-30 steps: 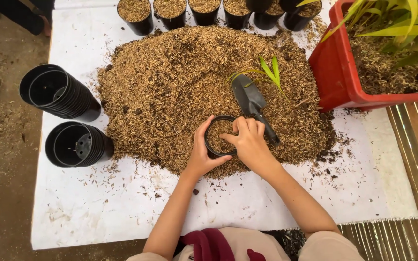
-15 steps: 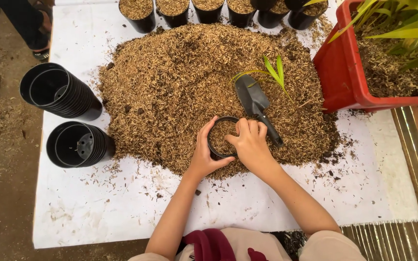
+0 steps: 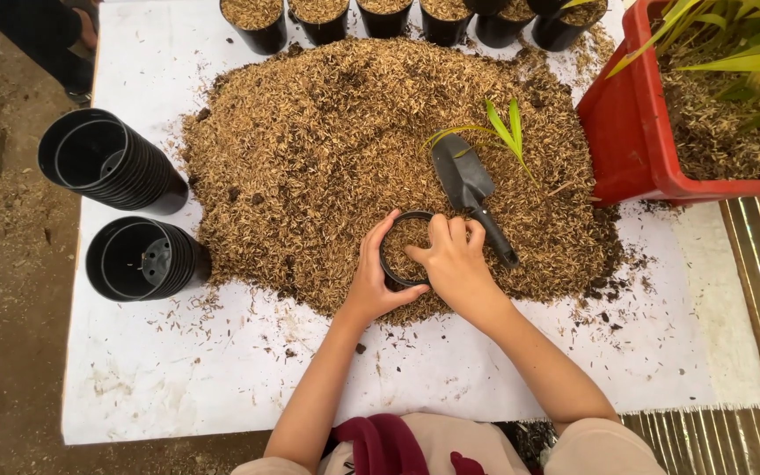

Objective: The person places a small plant into a black plastic pot and uses a hand trowel to scoop soil from a pile on the table, filling the pot around the plant's base. The person continues to add soil and gently press it down to secure the plant.

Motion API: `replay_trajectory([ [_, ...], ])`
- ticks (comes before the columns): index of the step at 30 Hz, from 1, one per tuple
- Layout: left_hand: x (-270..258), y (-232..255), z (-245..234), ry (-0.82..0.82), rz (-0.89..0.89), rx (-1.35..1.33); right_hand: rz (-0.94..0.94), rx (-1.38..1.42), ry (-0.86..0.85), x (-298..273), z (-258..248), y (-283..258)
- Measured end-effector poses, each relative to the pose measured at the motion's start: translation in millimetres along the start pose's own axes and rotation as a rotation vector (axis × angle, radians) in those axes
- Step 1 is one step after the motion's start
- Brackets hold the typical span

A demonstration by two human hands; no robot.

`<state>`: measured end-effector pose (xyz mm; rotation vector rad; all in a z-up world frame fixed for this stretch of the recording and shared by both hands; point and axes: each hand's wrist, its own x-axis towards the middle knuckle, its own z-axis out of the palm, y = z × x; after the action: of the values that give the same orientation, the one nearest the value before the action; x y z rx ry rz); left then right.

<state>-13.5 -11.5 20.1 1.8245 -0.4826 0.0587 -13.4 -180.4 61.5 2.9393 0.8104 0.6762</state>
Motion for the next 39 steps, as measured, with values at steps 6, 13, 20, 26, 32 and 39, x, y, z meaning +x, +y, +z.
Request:
replay_trajectory([
  [6,-1,-1,1,-0.012,0.001,-0.004,-0.017,0.019,-0.07,-3,-1,4],
  [13,-2,0,0,-0.005,0.017,-0.014,-0.005,0.02,-0.067,-4,6,5],
  [20,-2,0,-1,-0.014,0.029,-0.025,0.01,0.026,-0.148,-7,10,6],
  [26,-1,1,-3,-0.02,0.031,-0.033,0.008,-0.009,-0.145,-3,12,5],
  [32,-2,2,-2,-0.019,0.02,-0.03,0.0,-0.031,-0.127,-3,12,5],
  [39,-3,6,-2,-0.028,-0.001,-0.031,0.013,-0.045,-0.21,-4,18,5],
])
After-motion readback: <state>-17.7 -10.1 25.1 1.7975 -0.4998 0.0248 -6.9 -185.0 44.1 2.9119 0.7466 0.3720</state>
